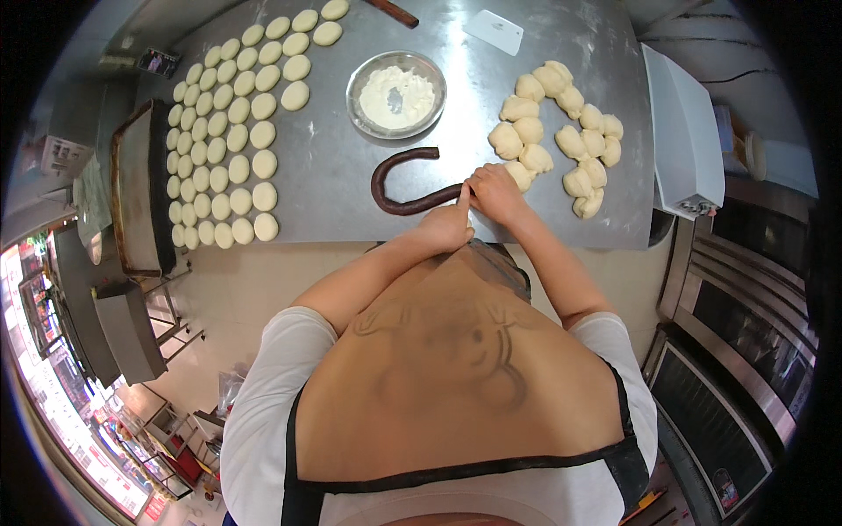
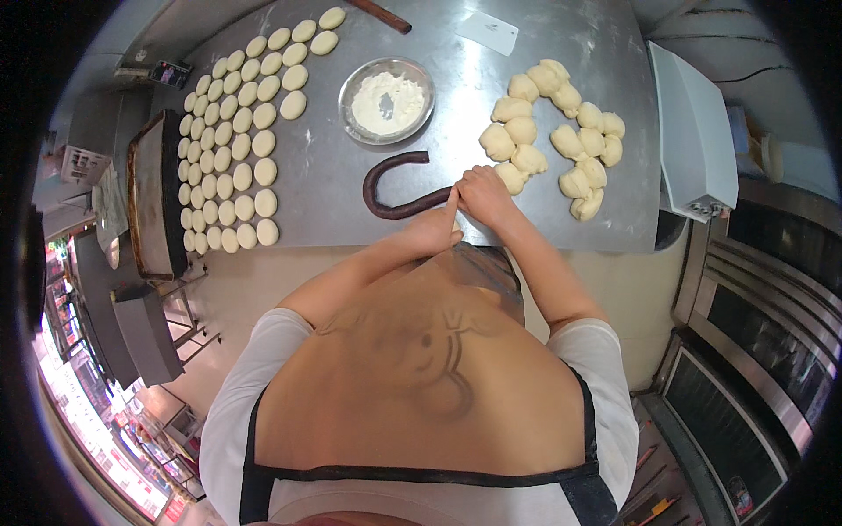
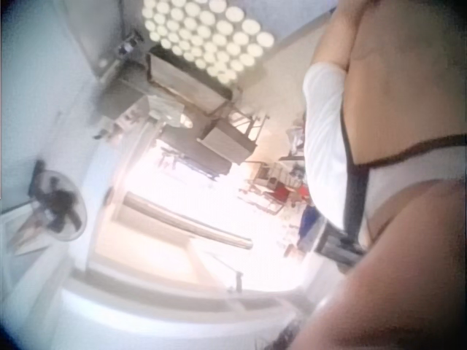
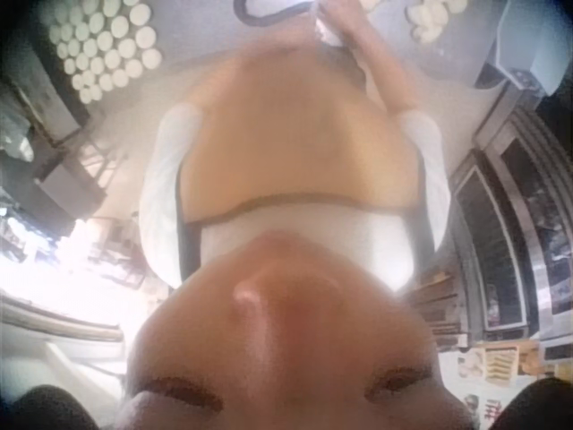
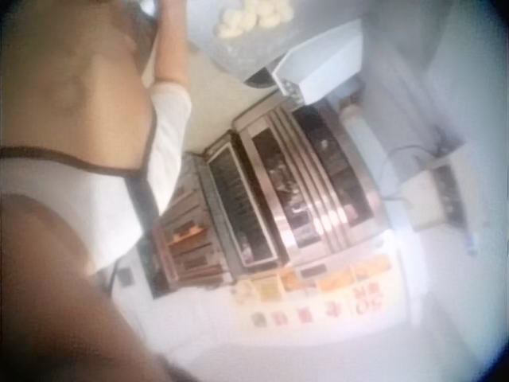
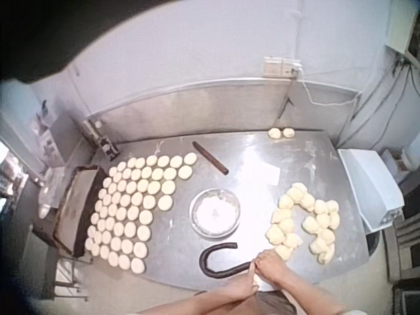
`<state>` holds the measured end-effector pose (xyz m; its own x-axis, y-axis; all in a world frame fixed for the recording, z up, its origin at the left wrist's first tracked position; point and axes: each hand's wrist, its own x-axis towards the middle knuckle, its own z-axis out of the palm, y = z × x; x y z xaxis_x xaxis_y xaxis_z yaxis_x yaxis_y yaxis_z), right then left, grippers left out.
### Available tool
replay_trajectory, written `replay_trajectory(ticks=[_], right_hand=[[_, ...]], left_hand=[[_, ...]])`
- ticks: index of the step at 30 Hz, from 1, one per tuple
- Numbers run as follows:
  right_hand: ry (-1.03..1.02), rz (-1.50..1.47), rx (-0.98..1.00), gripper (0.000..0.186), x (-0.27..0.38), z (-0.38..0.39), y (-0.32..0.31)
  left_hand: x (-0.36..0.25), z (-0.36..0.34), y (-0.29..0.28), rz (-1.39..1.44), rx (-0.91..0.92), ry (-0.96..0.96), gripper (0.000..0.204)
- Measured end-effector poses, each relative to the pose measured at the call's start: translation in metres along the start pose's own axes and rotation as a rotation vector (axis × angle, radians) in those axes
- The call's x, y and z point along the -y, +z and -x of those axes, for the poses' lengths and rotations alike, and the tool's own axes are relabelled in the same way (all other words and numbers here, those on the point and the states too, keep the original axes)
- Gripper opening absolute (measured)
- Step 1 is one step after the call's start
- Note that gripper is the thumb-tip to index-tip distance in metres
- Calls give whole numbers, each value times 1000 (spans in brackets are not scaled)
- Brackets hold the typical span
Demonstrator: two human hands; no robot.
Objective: The person flattens rounds of dough by hand, places a dark filling inside, and pinches them into balls. They also flatten other dough pieces with a rolling pin into long strips and coil these strips around the filled balls on a stainless steel table.
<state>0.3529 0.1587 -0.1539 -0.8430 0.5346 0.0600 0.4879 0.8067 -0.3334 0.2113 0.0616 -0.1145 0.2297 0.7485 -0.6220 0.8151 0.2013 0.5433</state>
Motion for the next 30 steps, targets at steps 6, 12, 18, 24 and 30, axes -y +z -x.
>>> replay_trajectory(ticks=[6, 12, 18, 24, 30], right_hand=[[-13, 161, 174, 13, 4, -19, -1], [459, -1005, 335, 29, -14, -15, -38], [882, -2057, 98, 32, -5, -16, -48], [1056, -2026, -125, 23, 40, -53, -51], [653, -2447, -143, 29, 15, -46, -32]], left_hand=[[5, -10, 16, -424, 7, -2, 86], [3, 6, -24, -127, 54, 2, 87], [29, 36, -40, 1027, -202, 76, 50], [40, 46, -53, 1921, -224, -20, 29], [33, 47, -55, 2127, -202, -44, 33]])
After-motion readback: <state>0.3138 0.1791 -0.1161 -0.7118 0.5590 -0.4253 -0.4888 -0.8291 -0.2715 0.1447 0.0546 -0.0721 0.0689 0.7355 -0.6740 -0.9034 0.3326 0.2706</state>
